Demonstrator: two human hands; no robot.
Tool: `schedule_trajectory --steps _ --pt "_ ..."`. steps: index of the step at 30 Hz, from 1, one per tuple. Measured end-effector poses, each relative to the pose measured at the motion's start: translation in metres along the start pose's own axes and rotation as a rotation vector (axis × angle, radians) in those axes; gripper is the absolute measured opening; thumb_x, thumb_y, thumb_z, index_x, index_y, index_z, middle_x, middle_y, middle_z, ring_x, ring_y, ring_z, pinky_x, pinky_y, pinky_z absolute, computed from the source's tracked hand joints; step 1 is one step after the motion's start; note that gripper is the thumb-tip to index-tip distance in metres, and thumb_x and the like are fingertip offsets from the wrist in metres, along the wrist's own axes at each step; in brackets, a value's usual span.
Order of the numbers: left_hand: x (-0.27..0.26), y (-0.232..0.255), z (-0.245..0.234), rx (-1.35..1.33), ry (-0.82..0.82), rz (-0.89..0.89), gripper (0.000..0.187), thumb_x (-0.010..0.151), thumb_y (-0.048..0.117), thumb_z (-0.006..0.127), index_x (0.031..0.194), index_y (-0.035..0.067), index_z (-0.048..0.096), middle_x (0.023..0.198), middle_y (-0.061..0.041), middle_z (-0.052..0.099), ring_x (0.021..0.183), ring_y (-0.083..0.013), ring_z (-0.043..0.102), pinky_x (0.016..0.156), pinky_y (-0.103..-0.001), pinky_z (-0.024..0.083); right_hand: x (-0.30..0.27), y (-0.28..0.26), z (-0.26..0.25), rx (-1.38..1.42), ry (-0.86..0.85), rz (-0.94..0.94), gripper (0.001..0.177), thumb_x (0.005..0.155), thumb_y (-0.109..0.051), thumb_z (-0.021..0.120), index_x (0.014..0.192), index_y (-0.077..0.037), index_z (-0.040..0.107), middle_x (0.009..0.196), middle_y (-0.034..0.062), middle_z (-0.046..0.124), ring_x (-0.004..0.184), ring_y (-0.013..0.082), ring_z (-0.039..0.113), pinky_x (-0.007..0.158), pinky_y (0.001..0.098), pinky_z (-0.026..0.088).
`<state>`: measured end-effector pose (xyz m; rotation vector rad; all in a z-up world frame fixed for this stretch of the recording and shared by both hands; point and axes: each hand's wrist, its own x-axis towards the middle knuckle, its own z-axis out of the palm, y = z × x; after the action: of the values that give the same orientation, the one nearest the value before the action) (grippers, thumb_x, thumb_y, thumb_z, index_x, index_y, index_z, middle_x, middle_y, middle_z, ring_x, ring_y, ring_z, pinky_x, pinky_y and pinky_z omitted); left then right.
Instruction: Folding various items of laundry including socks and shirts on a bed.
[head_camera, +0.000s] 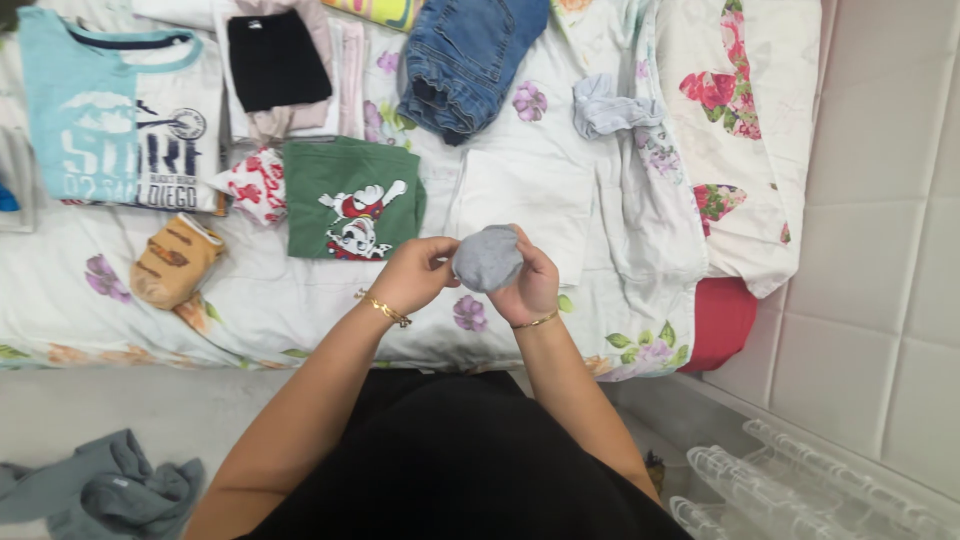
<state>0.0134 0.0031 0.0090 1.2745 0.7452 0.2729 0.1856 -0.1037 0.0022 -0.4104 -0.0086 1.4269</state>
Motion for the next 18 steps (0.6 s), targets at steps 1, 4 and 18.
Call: schedule_trajectory --steps 1,4,18 --pt "0.010 -0.008 0.005 -0.004 0.004 -0.004 0.023 0.098 0.007 0.062 0.117 -0.002 0.072 0.101 -0.006 0.077 0.085 -0.0138 0.075 0.076 -0.030 0.062 0.001 -0.007 -0.003 0.000 0.003 0.006 0.026 0.104 -0.015 0.054 0.125 -0.001 0.059 0.128 0.0142 0.063 0.125 0.0299 0.059 0.114 0.0482 0.045" --pt "0.040 -0.034 0.019 -0.389 -0.037 -0.032 0.021 0.099 0.008 0.057 0.116 0.000 0.068 0.106 -0.004 0.073 0.098 -0.0127 0.071 0.086 -0.034 0.061 0.007 -0.030 -0.025 -0.025 0.015 0.067 0.032 0.088 -0.018 0.056 0.115 -0.001 0.059 0.122 0.0154 0.065 0.118 0.0326 0.061 0.106 0.0488 0.047" --pt "0.180 -0.107 0.091 -0.251 0.550 -0.068 0.025 0.098 0.021 0.072 0.120 0.011 0.066 0.088 -0.002 0.069 0.081 -0.0123 0.059 0.071 -0.026 0.046 0.155 -0.208 -0.195 -0.426 0.703 -0.099 0.051 0.086 -0.013 0.075 0.131 -0.014 0.050 0.113 0.0085 0.066 0.097 0.0256 0.066 0.079 0.0381 0.057"
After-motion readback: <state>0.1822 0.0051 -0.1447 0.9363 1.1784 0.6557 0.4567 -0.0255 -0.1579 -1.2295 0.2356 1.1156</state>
